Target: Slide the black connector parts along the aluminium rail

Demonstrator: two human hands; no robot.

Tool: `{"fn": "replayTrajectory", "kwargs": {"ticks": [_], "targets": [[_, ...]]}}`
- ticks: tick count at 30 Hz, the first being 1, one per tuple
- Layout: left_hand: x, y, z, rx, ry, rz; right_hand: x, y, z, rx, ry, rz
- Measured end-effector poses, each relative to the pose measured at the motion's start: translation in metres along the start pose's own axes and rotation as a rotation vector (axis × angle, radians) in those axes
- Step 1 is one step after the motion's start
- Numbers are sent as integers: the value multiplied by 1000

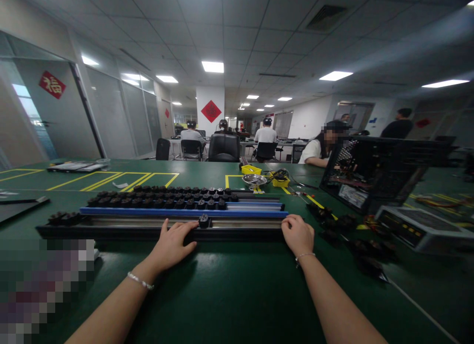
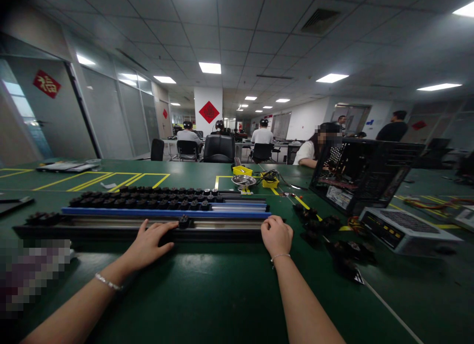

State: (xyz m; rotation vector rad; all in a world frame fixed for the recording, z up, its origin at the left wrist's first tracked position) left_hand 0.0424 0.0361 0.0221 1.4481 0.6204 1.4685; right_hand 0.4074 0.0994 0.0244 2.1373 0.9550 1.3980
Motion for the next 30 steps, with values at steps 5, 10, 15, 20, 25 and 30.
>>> {"fn": "replayTrajectory", "kwargs": {"ticks": [5, 10, 15, 20, 25, 30], "targets": [[0, -2, -1, -12, -9, 1, 0, 0, 0, -1, 2, 5], [2, -3, 3, -31, -19, -5, -1, 0, -1, 7, 9, 26], [3, -2, 8, -48, -26, -8, -1, 0, -1, 13, 5, 15], [3, -2, 8, -41, -20, -7, -1, 0, 0, 15, 9, 18], [3, -1, 10, -34, -7, -14, -1, 0, -1, 1, 15, 28], [5, -3, 13, -55, -29, -5, -1, -2, 0, -1, 25, 42]]}}
Point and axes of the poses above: each hand's wrist, its own x-axis towards the middle knuckle, its own y-axis out of the back of the hand, z = x × y, the point moved 5 cm from there along x, towards the middle knuckle, and after that the axes turned 10 degrees about z, right-handed, at the moved point
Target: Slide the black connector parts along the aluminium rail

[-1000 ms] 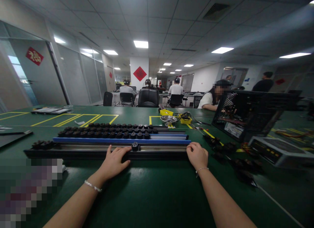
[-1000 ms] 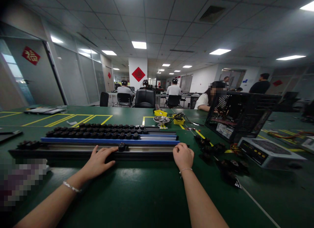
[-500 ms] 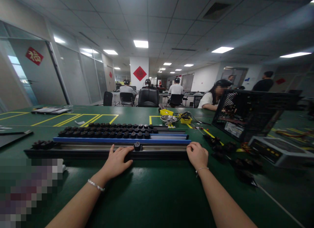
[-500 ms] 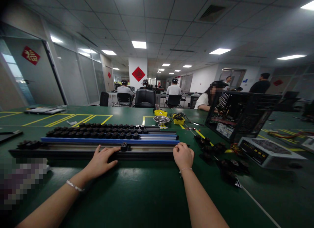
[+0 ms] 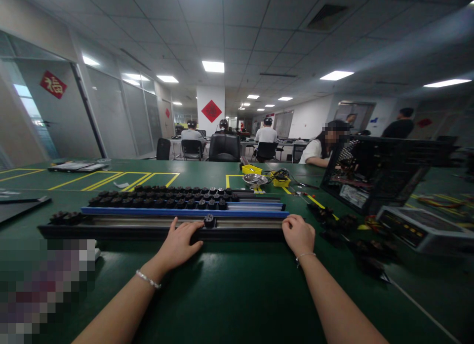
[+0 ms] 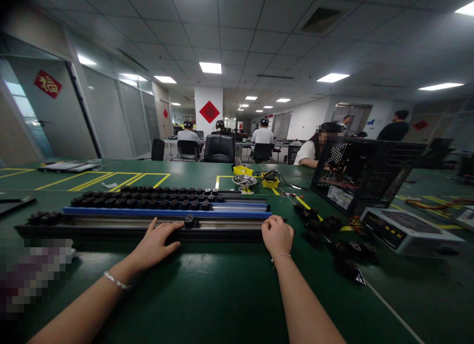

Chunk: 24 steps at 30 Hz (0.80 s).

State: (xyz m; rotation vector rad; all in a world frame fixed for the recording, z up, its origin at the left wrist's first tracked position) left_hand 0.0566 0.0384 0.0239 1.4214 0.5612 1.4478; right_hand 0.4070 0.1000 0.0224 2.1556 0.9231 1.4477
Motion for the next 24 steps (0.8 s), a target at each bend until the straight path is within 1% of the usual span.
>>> {"fn": "replayTrajectory", "kwargs": {"ticks": [14, 24], "targets": [[1, -3, 5, -6, -13, 2, 0, 1, -1, -3, 18, 12], [2, -5, 5, -18, -8, -3, 0, 2, -4, -64, 25, 21]]}}
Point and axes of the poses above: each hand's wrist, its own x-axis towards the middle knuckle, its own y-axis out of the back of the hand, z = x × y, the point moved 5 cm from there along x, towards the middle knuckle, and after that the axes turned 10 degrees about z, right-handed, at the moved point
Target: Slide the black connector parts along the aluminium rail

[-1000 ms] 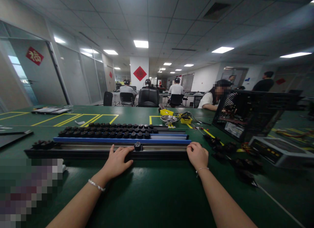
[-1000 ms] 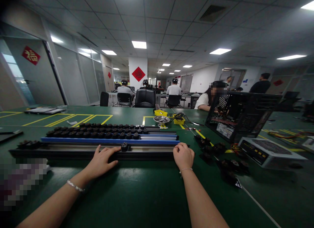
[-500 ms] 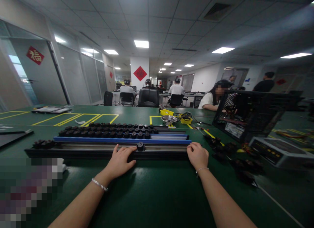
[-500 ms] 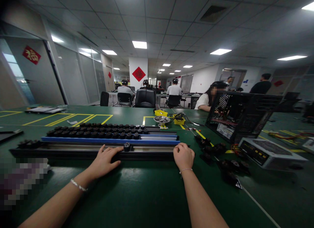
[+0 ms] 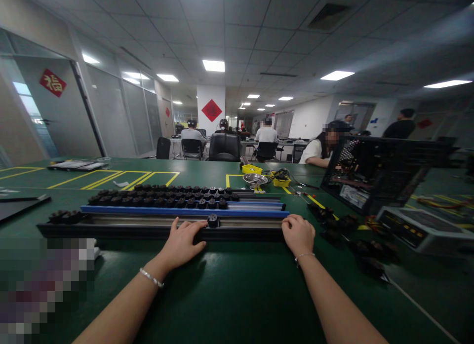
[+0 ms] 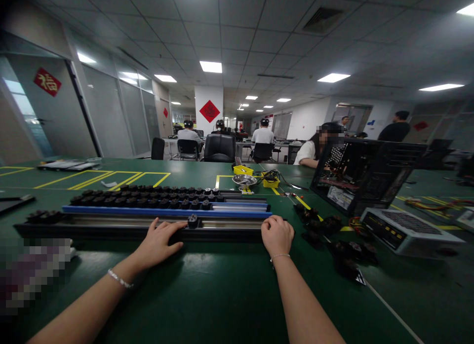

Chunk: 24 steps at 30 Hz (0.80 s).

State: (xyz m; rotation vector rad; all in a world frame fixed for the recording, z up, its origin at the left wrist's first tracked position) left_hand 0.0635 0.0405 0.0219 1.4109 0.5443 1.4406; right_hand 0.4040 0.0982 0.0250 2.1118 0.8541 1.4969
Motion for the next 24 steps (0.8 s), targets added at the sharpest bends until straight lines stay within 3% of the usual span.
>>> {"fn": "replayTrajectory", "kwargs": {"ticks": [7, 17, 24], "targets": [[0, 1, 2, 8, 12, 9, -3, 3, -18, 53, 82, 9], [1, 0, 6, 2, 29, 18, -50, 6, -114, 267, 508, -243], [2, -2, 6, 11, 26, 31, -69, 3, -137, 259, 576, -381]]}}
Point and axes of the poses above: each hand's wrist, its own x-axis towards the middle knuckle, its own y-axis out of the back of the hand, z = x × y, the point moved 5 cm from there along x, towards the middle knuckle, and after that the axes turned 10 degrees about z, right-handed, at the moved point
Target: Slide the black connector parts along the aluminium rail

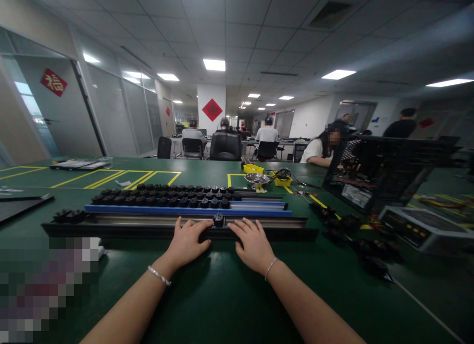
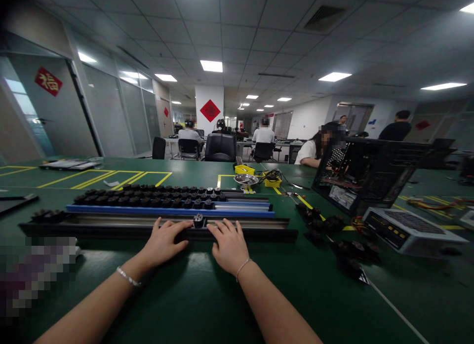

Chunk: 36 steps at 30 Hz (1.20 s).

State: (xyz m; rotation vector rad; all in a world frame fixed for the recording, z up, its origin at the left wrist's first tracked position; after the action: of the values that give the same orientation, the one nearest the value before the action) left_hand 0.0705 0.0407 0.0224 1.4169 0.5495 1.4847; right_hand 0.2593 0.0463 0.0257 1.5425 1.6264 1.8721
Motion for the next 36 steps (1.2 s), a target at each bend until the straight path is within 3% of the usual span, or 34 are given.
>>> {"fn": "replayTrajectory", "kwargs": {"ticks": [9, 36], "targets": [[0, -1, 0, 27, 0, 14, -1, -4, -2, -63, -14, -68], [2, -3, 4, 74, 6, -5, 6, -8, -8, -150, -45, -29]]}}
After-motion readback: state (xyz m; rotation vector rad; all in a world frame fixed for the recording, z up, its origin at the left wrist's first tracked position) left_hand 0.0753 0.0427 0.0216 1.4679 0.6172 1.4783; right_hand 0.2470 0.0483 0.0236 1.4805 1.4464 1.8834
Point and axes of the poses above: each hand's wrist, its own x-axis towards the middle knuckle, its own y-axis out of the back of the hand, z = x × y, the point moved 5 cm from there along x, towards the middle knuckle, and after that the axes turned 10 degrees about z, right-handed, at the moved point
